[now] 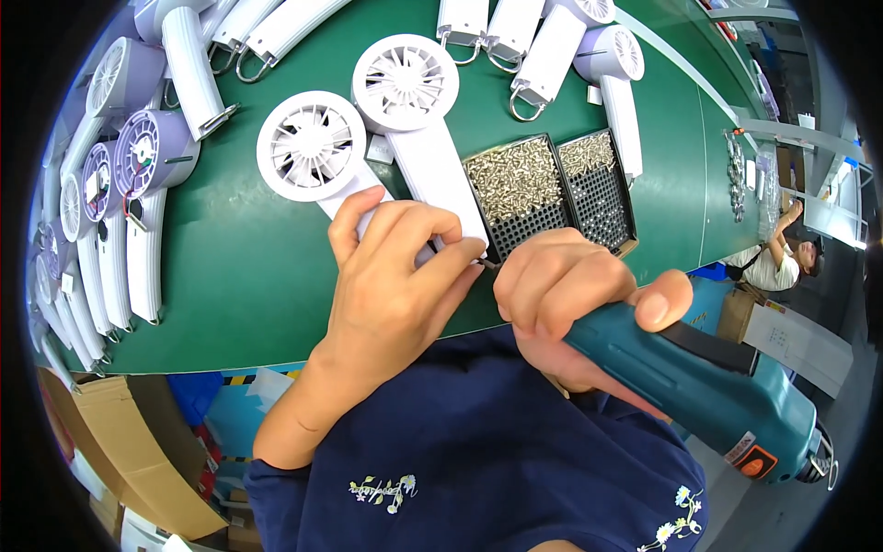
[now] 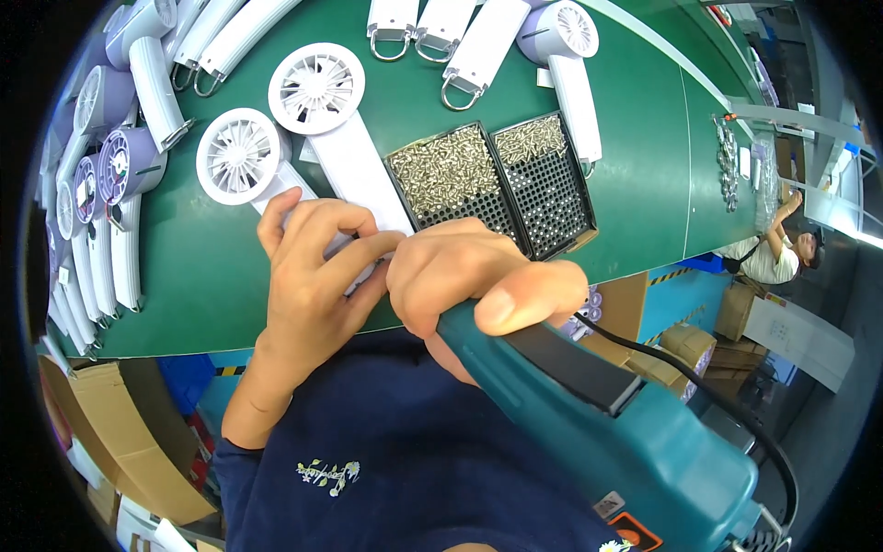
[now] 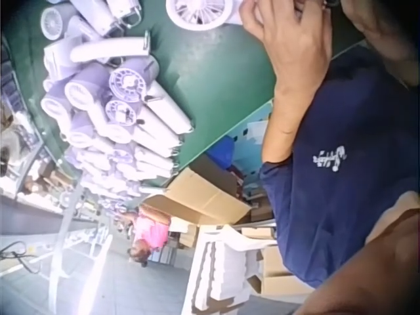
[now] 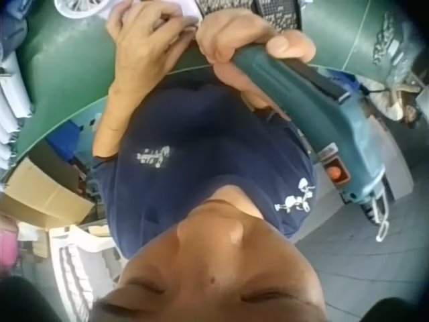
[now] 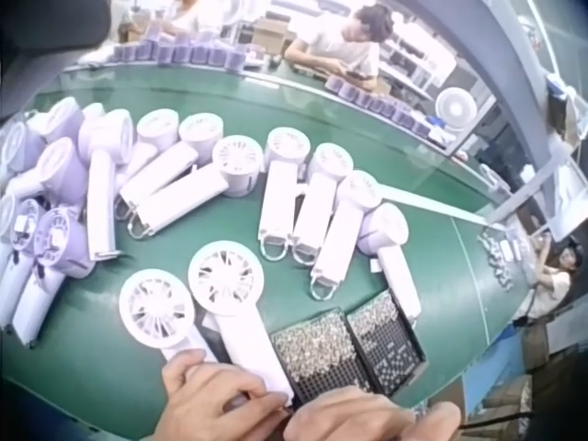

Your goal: The person assembles small handheld electric fans from fan parts and screws, then places the completed units into a cardboard box. The assembly is performed using an electric screwdriver.

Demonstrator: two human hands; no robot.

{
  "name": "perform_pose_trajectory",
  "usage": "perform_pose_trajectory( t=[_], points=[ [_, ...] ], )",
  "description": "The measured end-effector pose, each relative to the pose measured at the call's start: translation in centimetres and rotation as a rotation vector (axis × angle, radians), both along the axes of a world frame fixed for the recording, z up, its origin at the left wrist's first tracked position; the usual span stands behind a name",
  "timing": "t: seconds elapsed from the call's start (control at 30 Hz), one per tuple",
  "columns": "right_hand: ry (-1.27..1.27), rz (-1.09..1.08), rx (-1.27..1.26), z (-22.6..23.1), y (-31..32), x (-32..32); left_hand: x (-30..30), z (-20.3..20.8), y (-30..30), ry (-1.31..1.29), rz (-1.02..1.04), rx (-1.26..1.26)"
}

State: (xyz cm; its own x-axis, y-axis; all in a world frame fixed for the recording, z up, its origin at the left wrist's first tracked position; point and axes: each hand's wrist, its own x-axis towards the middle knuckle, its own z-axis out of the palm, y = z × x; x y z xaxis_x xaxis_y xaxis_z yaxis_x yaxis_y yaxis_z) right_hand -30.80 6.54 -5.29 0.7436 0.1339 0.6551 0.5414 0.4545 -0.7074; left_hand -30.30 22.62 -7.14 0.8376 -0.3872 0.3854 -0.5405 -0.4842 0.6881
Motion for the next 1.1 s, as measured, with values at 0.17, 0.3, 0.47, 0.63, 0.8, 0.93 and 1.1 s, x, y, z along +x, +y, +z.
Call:
perform_pose_trajectory(
  t=[0.17,0.3,0.47,0.63,0.8,0.93,1.1],
  points=[
    [0.045,0.003,0.043,0.7,-0.1,0.3,0.1,0.0,0.0,0.009,-0.01,0.023],
    [0.003,-0.202,0.229,3.1,-2.9,1.0,-0.1,0.0,0.2,-0.023,0.015,0.069],
    [0.067,-0.194,0.109,0.9,-4.2,2.2,0.2,-0.2,-0.3,-0.049,0.043,0.079],
    [0.107,-0.233,0.078,0.3,-4.2,1.7,0.4,0.3,-0.3,-0.022,0.024,0.131],
    [0.152,-0.043,0.188,0.2,-5.1,1.6,0.2,0.3,-0.3,-0.03,0.039,0.161],
    [0.097,0.02,0.094,-0.1,-5.8,2.3,0.2,0.3,-0.3,-0.037,0.042,0.153],
    [0.075,0.012,0.076,-0.3,-5.2,2.2,0.2,0.6,0.1,-0.01,0.031,0.157]
  ],
)
